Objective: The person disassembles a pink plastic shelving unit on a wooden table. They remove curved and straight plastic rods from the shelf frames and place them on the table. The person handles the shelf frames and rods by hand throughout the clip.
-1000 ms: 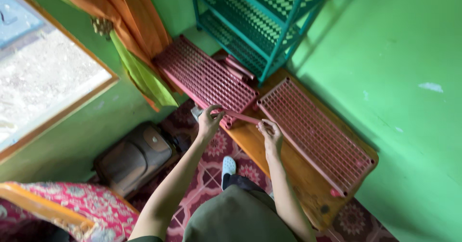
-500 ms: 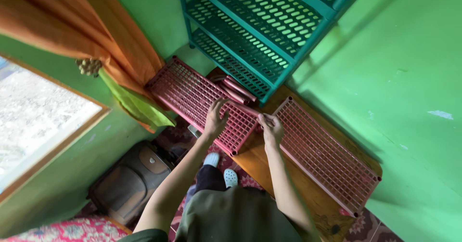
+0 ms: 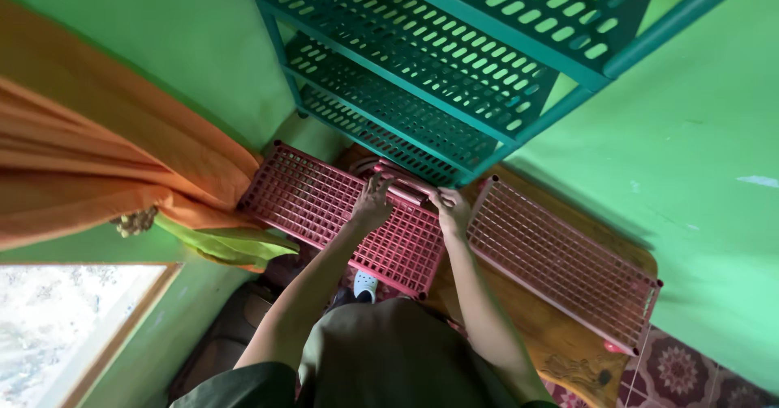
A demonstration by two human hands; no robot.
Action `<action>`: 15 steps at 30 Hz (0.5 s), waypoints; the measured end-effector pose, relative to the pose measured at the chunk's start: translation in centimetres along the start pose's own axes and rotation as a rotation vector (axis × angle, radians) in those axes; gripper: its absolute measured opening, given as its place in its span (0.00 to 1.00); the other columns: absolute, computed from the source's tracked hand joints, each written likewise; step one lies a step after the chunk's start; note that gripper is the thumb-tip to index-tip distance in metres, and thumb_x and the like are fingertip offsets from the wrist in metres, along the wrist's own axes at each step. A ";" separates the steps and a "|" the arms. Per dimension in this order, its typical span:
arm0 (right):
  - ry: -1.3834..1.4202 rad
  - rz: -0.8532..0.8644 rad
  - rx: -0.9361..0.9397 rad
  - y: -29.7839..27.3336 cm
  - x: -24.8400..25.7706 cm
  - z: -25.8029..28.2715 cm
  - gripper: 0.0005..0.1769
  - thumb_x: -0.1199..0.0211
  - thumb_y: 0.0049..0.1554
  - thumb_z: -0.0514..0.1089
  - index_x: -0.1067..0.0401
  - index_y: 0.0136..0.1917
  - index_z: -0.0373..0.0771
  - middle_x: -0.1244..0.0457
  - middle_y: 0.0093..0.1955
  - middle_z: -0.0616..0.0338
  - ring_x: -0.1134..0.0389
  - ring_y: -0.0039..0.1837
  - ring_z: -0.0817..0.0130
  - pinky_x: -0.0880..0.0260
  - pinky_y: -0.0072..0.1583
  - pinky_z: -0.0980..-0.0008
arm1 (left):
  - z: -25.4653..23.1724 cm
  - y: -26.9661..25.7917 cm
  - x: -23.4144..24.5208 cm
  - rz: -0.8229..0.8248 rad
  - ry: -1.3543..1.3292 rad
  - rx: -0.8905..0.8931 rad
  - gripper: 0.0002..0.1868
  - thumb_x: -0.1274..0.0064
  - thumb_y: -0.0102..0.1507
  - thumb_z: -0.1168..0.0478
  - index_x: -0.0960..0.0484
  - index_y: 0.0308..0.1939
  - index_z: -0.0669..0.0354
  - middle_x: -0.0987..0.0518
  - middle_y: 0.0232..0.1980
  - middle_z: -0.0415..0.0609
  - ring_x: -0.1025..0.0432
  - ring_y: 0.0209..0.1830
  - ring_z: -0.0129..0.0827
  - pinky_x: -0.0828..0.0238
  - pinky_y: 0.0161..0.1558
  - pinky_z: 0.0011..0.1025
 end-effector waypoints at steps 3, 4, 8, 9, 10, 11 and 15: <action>-0.443 -0.087 -0.083 0.0 -0.4 -1.4 0.23 0.24 0.53 0.48 0.22 0.57 0.32 0.27 0.54 0.50 0.25 0.57 0.65 0.27 0.59 0.70 | 2.1 1.2 -0.3 0.053 0.051 0.035 0.36 0.50 0.64 0.56 0.42 0.76 0.49 0.47 0.80 0.60 0.49 0.79 0.60 0.41 0.72 0.52; -0.444 -0.082 -0.077 0.0 -0.7 -1.6 0.24 0.25 0.54 0.49 0.22 0.58 0.32 0.27 0.54 0.49 0.25 0.57 0.65 0.27 0.60 0.70 | 2.5 1.5 -0.4 0.057 0.078 0.040 0.37 0.50 0.64 0.55 0.42 0.77 0.51 0.46 0.80 0.60 0.48 0.80 0.59 0.40 0.73 0.52; -0.339 -0.062 -0.072 -0.1 -2.1 -2.3 0.29 0.26 0.53 0.52 0.25 0.61 0.32 0.27 0.55 0.47 0.25 0.57 0.62 0.25 0.60 0.67 | 4.3 2.6 -1.1 0.145 0.111 0.037 0.41 0.48 0.63 0.53 0.47 0.79 0.49 0.53 0.83 0.59 0.56 0.81 0.57 0.47 0.73 0.54; -0.285 -0.057 -0.073 -0.1 -2.3 -2.5 0.30 0.27 0.53 0.52 0.26 0.62 0.32 0.28 0.56 0.47 0.25 0.57 0.61 0.25 0.59 0.67 | 4.6 2.8 -1.1 0.157 0.124 0.035 0.42 0.48 0.63 0.53 0.48 0.79 0.48 0.54 0.83 0.58 0.56 0.82 0.56 0.47 0.73 0.55; -0.289 -0.058 -0.069 0.0 -2.4 -2.6 0.31 0.27 0.53 0.53 0.26 0.63 0.32 0.28 0.57 0.47 0.25 0.58 0.61 0.26 0.60 0.67 | 4.9 2.9 -1.2 0.172 0.136 0.032 0.42 0.49 0.64 0.53 0.49 0.80 0.47 0.55 0.84 0.58 0.57 0.83 0.54 0.48 0.72 0.55; -0.292 -0.059 -0.066 -0.1 -2.4 -2.6 0.31 0.27 0.54 0.53 0.27 0.64 0.33 0.28 0.58 0.47 0.26 0.59 0.61 0.26 0.61 0.67 | 5.2 3.0 -1.2 0.174 0.131 0.023 0.43 0.48 0.63 0.52 0.49 0.80 0.47 0.55 0.84 0.58 0.57 0.83 0.54 0.48 0.73 0.54; -0.418 -0.079 -0.051 -0.7 -1.9 -2.8 0.32 0.29 0.57 0.54 0.28 0.67 0.33 0.30 0.61 0.48 0.27 0.62 0.61 0.28 0.62 0.67 | 5.8 3.0 -1.3 0.162 0.133 -0.017 0.44 0.48 0.63 0.51 0.49 0.81 0.44 0.56 0.84 0.58 0.56 0.82 0.53 0.49 0.75 0.53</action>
Point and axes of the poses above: each hand's wrist, its own y-axis towards the middle knuckle, its own x-axis out of the back of the hand, z = x × y, the point moved 7 cm from there along y, towards the middle knuckle
